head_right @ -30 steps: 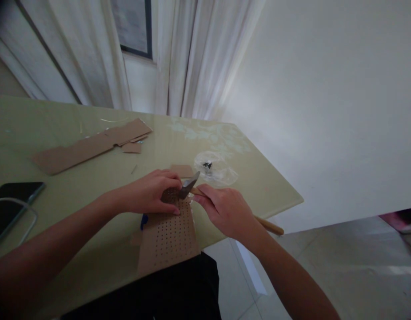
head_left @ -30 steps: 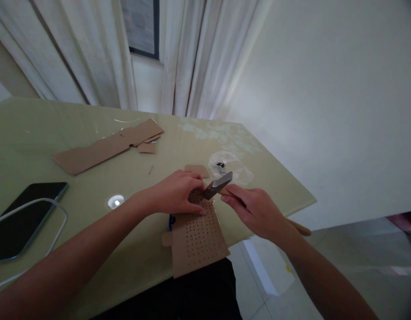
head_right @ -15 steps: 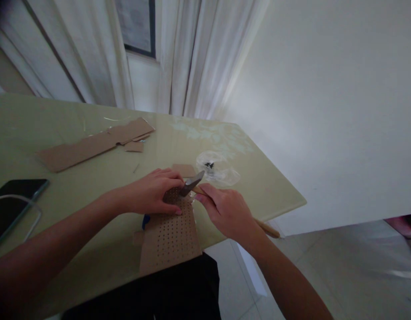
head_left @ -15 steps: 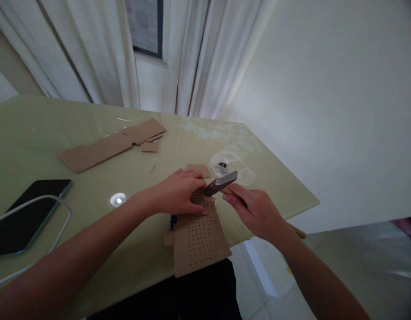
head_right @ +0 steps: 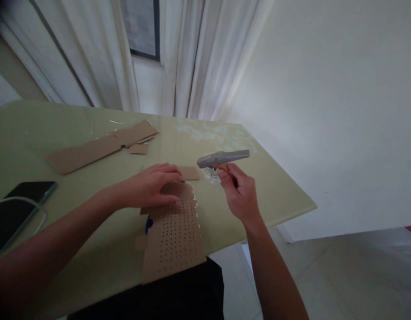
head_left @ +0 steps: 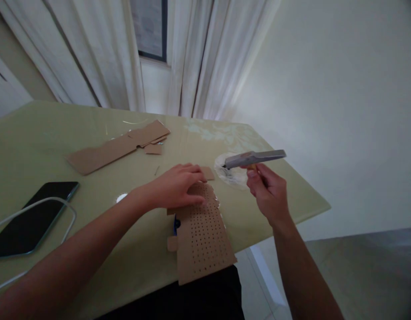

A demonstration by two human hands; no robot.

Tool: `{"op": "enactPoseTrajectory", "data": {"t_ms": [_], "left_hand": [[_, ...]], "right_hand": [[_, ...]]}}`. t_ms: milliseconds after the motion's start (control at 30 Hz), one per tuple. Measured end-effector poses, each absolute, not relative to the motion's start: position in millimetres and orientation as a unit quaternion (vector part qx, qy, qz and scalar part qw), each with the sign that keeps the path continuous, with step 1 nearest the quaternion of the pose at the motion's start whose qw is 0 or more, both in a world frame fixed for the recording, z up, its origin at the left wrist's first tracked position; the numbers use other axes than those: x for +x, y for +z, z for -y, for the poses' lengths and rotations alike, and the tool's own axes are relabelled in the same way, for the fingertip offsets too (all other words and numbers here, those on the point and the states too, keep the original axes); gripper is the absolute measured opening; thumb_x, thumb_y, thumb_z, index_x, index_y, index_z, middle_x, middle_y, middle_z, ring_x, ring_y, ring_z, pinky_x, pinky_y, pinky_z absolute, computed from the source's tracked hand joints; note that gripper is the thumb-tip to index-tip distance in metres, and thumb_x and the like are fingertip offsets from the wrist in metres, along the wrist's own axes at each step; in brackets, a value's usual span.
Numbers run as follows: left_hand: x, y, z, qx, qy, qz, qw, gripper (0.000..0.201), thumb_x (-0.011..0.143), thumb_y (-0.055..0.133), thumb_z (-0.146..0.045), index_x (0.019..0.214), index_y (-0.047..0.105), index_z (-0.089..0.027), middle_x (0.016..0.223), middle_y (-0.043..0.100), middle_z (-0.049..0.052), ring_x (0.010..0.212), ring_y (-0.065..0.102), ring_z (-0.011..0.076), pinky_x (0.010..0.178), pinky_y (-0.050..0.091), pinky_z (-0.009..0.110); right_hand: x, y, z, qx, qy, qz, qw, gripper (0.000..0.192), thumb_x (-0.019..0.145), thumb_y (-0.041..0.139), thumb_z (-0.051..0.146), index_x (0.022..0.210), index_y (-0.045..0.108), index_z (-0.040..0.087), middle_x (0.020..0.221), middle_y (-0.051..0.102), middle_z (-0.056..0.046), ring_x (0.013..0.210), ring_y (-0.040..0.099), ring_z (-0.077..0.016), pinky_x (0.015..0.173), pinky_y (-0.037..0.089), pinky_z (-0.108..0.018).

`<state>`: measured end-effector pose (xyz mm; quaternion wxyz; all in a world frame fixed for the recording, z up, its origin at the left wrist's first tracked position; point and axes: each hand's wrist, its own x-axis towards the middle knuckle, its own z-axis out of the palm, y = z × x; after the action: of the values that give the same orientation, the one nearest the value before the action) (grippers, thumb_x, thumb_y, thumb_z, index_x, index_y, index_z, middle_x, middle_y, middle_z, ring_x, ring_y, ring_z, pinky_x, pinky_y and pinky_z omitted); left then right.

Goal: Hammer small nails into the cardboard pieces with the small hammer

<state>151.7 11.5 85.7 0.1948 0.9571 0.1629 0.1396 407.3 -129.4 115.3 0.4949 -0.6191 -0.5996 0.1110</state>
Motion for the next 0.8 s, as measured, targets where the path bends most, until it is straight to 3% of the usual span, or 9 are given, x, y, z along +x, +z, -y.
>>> {"op": "enactPoseTrajectory", "data": {"t_ms": [100,200,300,533,800], "left_hand": [[131,81,-46,0.925,0.178,-0.298,0.155,0.039,0.108,0.062,-0.052,0.124,0.078,-0.02,0.126,0.077,0.013,0.106,0.074,0.028,0.096,0.054,0.04],[102,71,-82,0.882,0.107,-0.456,0.052,0.029,0.105,0.062,-0.039,0.118,0.079,-0.02,0.12,0.08,0.017,0.105,0.076,0.0374,0.093,0.056,0.049],[78,58,-106,0.849,0.04,-0.525,0.038,0.025,0.101,0.061,-0.037,0.104,0.082,-0.022,0.113,0.083,0.019,0.105,0.077,0.0421,0.09,0.057,0.052],[80,27,-110,0.861,0.005,-0.503,0.082,0.038,0.097,0.062,-0.056,0.092,0.081,-0.024,0.101,0.084,0.015,0.092,0.078,0.0343,0.082,0.056,0.042],[86,12,-110,0.873,-0.056,-0.481,0.057,0.03,0.095,0.053,-0.039,0.092,0.078,-0.022,0.103,0.083,0.018,0.099,0.078,0.0376,0.079,0.055,0.042]], "right_hand": [[407,99,102,-0.543,0.118,0.513,0.655,0.04,0.106,0.067,0.06,0.111,0.073,0.02,0.058,0.042,0.01,0.045,0.032,-0.0099,0.042,0.024,-0.023],[405,87,80,-0.49,0.106,0.469,0.727,0.038,0.103,0.07,0.06,0.104,0.069,0.022,0.055,0.04,0.012,0.041,0.028,-0.0086,0.038,0.023,-0.021],[405,81,71,-0.474,0.096,0.452,0.749,0.037,0.104,0.071,0.058,0.102,0.068,0.021,0.055,0.041,0.011,0.041,0.03,-0.0085,0.037,0.024,-0.02],[408,76,65,-0.487,0.079,0.449,0.745,0.041,0.104,0.067,0.063,0.102,0.067,0.022,0.057,0.04,0.011,0.043,0.031,-0.0088,0.039,0.025,-0.021],[427,75,56,-0.51,0.029,0.392,0.765,0.039,0.108,0.058,0.063,0.1,0.06,0.025,0.06,0.036,0.011,0.044,0.029,-0.009,0.038,0.023,-0.02]]}}
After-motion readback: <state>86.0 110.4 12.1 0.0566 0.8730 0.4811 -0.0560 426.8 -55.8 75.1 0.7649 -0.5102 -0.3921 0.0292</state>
